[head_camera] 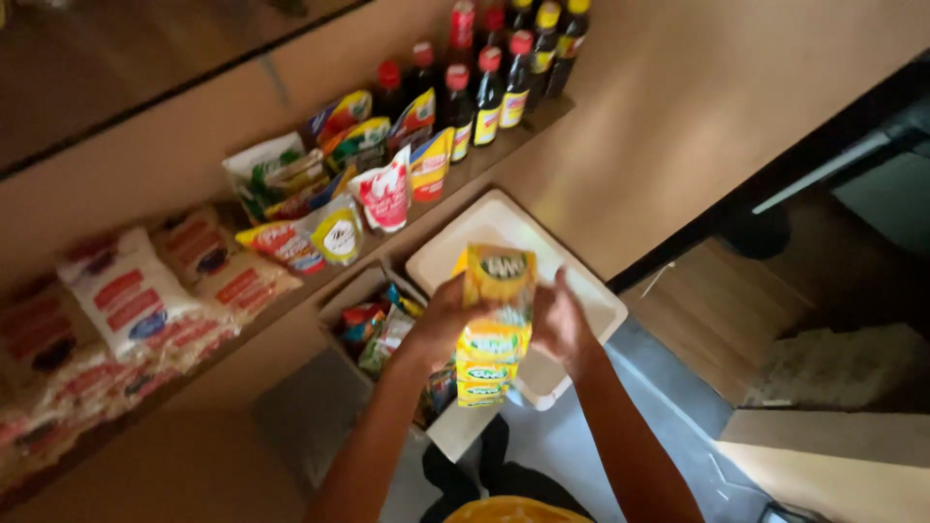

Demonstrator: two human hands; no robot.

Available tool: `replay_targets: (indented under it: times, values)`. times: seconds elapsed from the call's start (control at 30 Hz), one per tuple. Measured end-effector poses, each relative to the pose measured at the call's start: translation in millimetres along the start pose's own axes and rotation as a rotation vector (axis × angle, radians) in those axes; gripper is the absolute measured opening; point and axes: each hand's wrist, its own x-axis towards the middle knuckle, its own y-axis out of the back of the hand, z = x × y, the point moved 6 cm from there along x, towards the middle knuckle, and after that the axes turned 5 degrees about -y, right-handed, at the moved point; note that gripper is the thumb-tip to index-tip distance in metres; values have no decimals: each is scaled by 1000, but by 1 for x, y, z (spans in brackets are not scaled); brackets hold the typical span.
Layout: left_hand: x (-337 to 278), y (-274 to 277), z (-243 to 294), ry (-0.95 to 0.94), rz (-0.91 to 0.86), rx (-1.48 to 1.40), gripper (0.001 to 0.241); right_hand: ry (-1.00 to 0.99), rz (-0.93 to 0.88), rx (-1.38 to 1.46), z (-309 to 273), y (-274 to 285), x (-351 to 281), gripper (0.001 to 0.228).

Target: Organizing and restocking various condiments, seasoning packets, and canned goods on shelves in a storage room.

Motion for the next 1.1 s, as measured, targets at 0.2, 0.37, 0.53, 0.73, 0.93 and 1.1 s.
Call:
replay_targets:
  times: [0.2, 0.37, 0.53, 0.73, 0.93, 1.1]
  values:
    - [-17, -19, 9, -62, -208, 538, 55, 97, 287, 186, -55, 82, 43, 65]
    - [-13, 2, -5, 49, -338, 326, 68, 264, 250, 45, -87, -6, 13, 46]
    - [16, 13, 15, 53, -451, -624, 86, 397, 192, -119, -69, -88, -23, 51]
    - [30, -49, 78, -67, -65, -147, 61, 333, 54, -306, -29, -8, -31, 50]
    - [4, -76, 81, -257, -209, 178, 54, 155, 177, 227, -77, -38, -13, 85]
    - [-8, -35, 51, -327, -291, 446, 30, 321, 173, -41, -104, -21, 3, 57]
